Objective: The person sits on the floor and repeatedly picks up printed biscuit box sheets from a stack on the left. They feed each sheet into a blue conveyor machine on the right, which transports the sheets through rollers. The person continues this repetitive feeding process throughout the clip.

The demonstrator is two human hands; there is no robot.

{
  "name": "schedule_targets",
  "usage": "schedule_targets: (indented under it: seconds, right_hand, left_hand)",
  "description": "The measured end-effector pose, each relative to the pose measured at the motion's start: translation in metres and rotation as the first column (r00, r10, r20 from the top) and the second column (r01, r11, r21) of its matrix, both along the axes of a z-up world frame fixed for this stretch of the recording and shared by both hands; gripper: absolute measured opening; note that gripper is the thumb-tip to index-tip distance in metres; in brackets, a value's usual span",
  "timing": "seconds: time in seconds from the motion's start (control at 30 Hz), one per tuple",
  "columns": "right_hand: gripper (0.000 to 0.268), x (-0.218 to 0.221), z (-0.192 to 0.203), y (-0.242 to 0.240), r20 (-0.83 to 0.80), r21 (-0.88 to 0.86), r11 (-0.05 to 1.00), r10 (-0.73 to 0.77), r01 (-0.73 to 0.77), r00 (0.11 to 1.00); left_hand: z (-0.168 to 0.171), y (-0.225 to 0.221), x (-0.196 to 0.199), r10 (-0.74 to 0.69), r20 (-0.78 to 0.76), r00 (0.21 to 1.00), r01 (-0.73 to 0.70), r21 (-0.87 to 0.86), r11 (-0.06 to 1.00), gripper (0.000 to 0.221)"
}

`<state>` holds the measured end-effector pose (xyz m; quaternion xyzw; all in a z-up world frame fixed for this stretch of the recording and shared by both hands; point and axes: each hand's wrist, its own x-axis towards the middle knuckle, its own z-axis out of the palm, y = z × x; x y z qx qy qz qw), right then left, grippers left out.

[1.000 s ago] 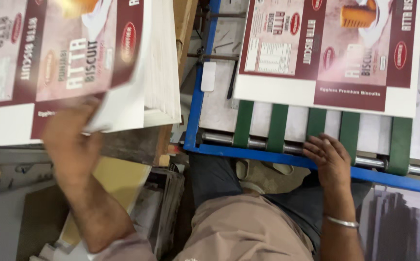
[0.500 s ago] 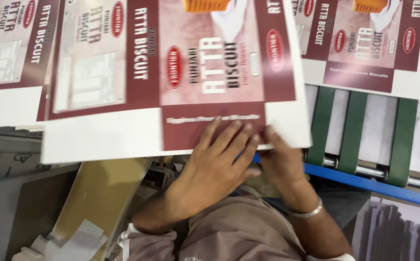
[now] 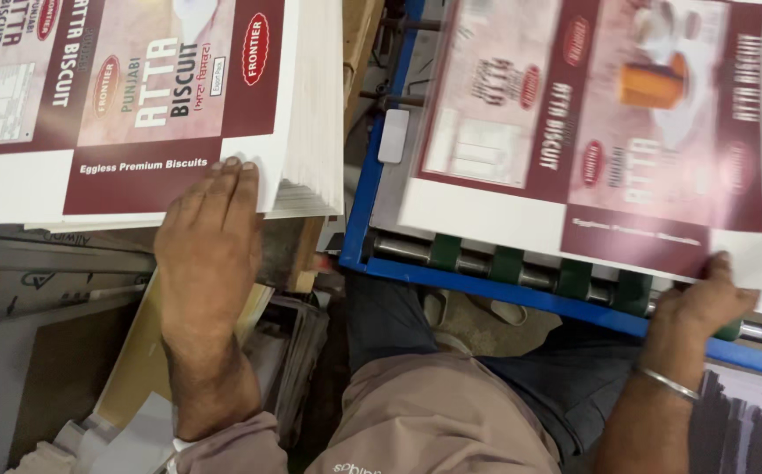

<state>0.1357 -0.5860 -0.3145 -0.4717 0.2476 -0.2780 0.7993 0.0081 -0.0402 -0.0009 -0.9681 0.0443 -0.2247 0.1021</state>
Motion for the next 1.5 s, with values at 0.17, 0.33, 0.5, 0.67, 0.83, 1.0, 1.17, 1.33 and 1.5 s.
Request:
schedule_targets:
  seconds: [0.17,0.33,0.5,0.67,0.83,1.0,1.17,1.33,1.5]
  right_hand:
    - [0.039,-0.014,-0.032,-0.046,-0.045,0.056,0.992,-0.108,0.111,0.993]
    - [0.038,-0.073,-0.039,-0.051,-0.054,0.013,0.998,-0.065,0.066,0.996]
    - [0.03,-0.141,-0.017,-0.033,-0.099,-0.106,0.994,-0.011,0.0,0.995]
    - [0.036,-0.157,-0.002,-0.018,-0.029,-0.168,0.984,0.061,-0.066,0.998]
    - [0.032,-0.114,-0.011,-0.031,-0.075,-0.069,0.997,-0.022,0.016,0.997]
    - [0.045,-0.063,-0.034,-0.03,-0.097,0.042,0.996,-0.076,0.081,0.992]
    - [0.032,-0.036,-0.033,-0.009,-0.063,0.199,0.979,0.061,-0.048,0.996]
    - [0.025,-0.052,-0.004,0.018,-0.135,0.141,0.943,0.319,-0.3,0.938]
    - [0.031,-0.065,0.018,0.033,-0.313,0.093,0.925,0.379,-0.369,0.871]
  left_hand:
    - [-0.003,0.009,-0.001,-0.014,0.06,0.998,0.018,-0.067,0.998,0.029]
    - [0.005,0.017,0.002,-0.054,-0.002,0.999,0.054,-0.128,0.99,0.035]
    - [0.022,0.029,-0.003,-0.122,-0.121,0.985,0.062,-0.414,0.908,0.047]
    - [0.001,0.032,0.0,-0.058,-0.014,0.998,0.042,-0.514,0.857,0.03]
    - [-0.042,0.029,0.005,-0.012,0.283,0.959,0.119,-0.364,0.924,0.035]
    - [-0.053,0.025,0.004,0.042,0.235,0.971,0.055,-0.391,0.919,0.035]
    - [-0.051,0.023,0.0,0.053,0.224,0.973,0.039,-0.389,0.92,0.04]
    - [-0.043,0.028,0.002,0.048,0.127,0.991,-0.005,-0.317,0.948,0.044]
    - [-0.006,0.055,0.001,-0.103,-0.001,0.995,0.096,-0.345,0.934,0.048]
